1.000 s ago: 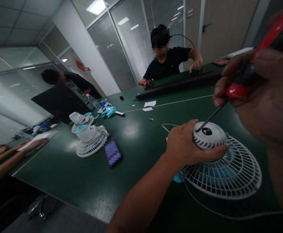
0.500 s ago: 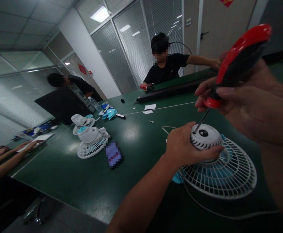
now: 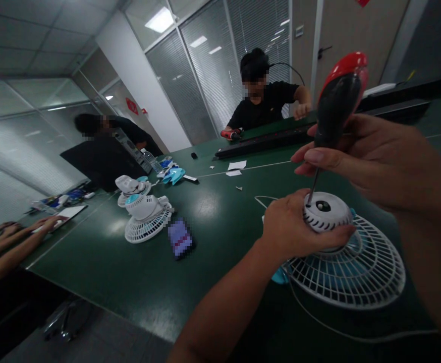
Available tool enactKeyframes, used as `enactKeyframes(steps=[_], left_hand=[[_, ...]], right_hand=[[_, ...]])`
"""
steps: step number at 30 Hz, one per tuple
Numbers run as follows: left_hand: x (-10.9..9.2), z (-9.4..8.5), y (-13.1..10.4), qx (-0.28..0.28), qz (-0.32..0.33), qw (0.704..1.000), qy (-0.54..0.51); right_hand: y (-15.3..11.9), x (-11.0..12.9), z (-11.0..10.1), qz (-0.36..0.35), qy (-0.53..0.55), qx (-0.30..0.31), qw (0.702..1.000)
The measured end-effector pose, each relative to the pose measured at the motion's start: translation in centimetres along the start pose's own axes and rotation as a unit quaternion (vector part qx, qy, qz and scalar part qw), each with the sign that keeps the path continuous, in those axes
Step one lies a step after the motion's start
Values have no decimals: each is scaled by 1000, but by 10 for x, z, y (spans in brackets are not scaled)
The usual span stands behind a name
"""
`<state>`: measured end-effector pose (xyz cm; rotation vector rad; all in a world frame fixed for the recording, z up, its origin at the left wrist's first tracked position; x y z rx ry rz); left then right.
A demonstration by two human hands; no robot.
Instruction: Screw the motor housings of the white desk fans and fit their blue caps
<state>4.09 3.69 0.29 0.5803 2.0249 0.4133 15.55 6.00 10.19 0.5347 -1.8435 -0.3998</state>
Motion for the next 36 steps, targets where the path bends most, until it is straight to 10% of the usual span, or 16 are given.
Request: enactKeyframes(steps=[10, 16, 36], left_hand=[[-9, -5, 3, 69, -30, 997, -18], [1, -15, 7, -50, -44, 982, -179], [13, -16, 7, -102, -19, 938, -331]], right_hand=[[-2, -2, 0, 2, -8, -55, 998], [-2, -6, 1, -2, -30, -38, 999], [-3, -10, 29, -22, 63, 63, 996]])
Point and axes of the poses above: each hand's wrist, its own y-axis towards the middle knuckle, its own z-axis out of the palm, x = y × z, the point moved 7 cm from there along y, towards the middle knuckle, and after that the axes turned 13 degrees about -y, right-handed, at the moved point
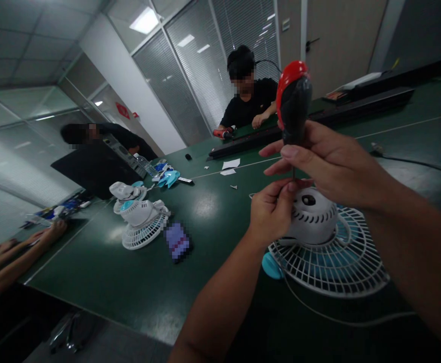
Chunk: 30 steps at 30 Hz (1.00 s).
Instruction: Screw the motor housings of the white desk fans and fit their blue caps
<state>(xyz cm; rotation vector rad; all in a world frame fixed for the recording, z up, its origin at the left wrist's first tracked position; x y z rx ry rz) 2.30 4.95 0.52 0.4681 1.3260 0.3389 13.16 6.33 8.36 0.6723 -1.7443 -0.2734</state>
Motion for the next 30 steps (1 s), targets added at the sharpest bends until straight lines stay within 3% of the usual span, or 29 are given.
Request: enactKeyframes(steps=[3, 7, 10, 12, 19, 24, 30], left_hand=[[0, 1, 0, -11, 16, 1000, -20], [1, 2, -1, -29, 15, 999, -29], [4, 1, -1, -39, 3, 998, -46], [5, 1, -1, -43, -5, 997, -57], [5, 4, -1, -47, -26, 994, -97], [5, 4, -2, -65, -22, 992, -108], [0, 4, -1, -8, 19, 999, -47]], right_hand=[[1, 6, -3, -30, -17, -40, 999], [-1, 10, -19, -72, -52, -161, 983], [-4, 9, -31, -73, -69, -250, 963], [-6, 6, -34, -56, -86, -275, 956], [-12, 13, -33, -36, -151, -277, 948], [-12, 22, -25, -33, -156, -205, 966], [-8, 20, -18, -47, -112, -147, 982]])
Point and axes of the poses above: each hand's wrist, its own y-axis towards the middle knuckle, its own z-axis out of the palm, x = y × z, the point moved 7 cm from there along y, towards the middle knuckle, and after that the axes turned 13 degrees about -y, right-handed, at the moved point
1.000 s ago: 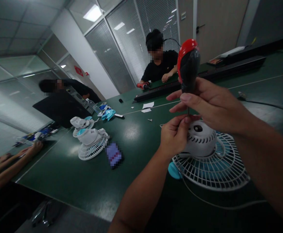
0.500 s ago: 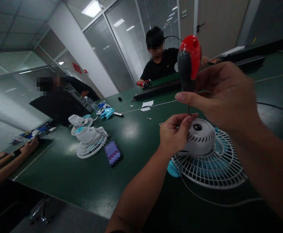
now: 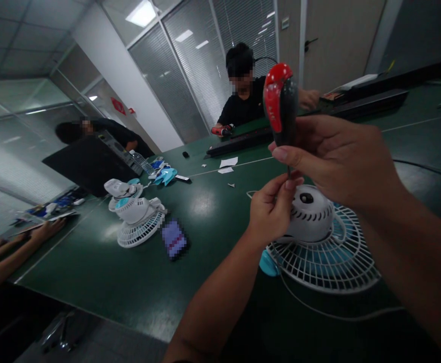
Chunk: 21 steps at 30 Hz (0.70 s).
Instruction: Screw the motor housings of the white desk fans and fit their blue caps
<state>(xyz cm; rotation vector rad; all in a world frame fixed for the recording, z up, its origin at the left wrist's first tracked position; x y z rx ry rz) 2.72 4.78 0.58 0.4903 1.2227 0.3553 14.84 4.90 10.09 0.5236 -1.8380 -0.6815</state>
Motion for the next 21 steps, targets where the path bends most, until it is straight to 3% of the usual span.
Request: enactKeyframes(steps=[7, 14, 21], left_hand=[[0, -2, 2, 15, -15, 1000, 4], [4, -7, 1, -26, -36, 999, 14], [5, -8, 1, -40, -34, 998, 18]], right_hand=[[-2, -1, 7, -5, 10, 33, 999], [-2, -3, 12, 3, -3, 35, 999], [2, -11, 2, 34, 3, -46, 998]])
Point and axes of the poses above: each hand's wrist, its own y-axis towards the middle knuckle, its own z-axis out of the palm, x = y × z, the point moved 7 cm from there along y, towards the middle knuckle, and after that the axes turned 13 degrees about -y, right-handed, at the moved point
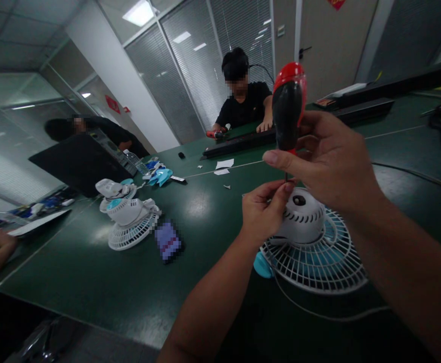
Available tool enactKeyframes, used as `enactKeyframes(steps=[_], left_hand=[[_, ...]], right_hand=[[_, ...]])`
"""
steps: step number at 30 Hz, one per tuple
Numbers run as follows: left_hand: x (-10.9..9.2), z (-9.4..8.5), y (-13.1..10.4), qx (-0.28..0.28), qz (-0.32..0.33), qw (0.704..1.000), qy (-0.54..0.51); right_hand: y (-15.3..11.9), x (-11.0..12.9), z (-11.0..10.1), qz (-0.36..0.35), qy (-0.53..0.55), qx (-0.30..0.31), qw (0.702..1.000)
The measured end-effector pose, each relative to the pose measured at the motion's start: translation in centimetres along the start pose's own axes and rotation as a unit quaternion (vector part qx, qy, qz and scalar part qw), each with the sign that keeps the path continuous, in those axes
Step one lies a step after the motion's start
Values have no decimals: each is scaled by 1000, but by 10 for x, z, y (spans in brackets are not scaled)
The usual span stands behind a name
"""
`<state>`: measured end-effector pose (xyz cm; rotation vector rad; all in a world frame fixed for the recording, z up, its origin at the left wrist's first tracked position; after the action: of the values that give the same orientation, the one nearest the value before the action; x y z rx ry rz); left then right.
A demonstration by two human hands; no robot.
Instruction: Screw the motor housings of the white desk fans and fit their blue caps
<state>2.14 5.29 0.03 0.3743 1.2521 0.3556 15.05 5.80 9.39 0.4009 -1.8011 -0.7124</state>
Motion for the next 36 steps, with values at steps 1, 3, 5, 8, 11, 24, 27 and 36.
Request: enactKeyframes(steps=[1, 3, 5, 8, 11, 24, 27, 36], left_hand=[[0, 0, 0, -2, 0, 1000, -5], [0, 1, 0, -8, -5, 1000, -16], [0, 2, 1, -14, -14, 999, -29], [1, 4, 1, -21, -36, 998, -50], [1, 5, 1, -16, -48, 997, -66], [-8, 9, 1, 64, -1, 998, -26], [-6, 7, 1, 61, -5, 998, -33], [-4, 3, 1, 8, -16, 999, -36]], right_hand=[[0, 0, 0, 1, 5, -8, 1000], [0, 1, -2, 0, 21, -27, 999], [-1, 1, -5, 6, 32, -49, 998], [-1, 0, -8, 20, 32, -56, 998], [-1, 2, -6, 9, 38, -24, 999], [-2, 15, 1, -24, 27, 60, 998], [-2, 17, 2, -33, 36, 68, 996], [-1, 8, 2, -22, 38, 32, 999]])
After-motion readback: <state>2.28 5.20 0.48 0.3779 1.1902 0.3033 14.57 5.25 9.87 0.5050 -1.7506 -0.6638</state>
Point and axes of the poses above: each hand's wrist, its own y-axis towards the middle knuckle, its own z-axis out of the palm, x = y × z, the point moved 7 cm from there along y, towards the middle knuckle, and after that the axes turned 13 degrees about -y, right-handed, at the moved point
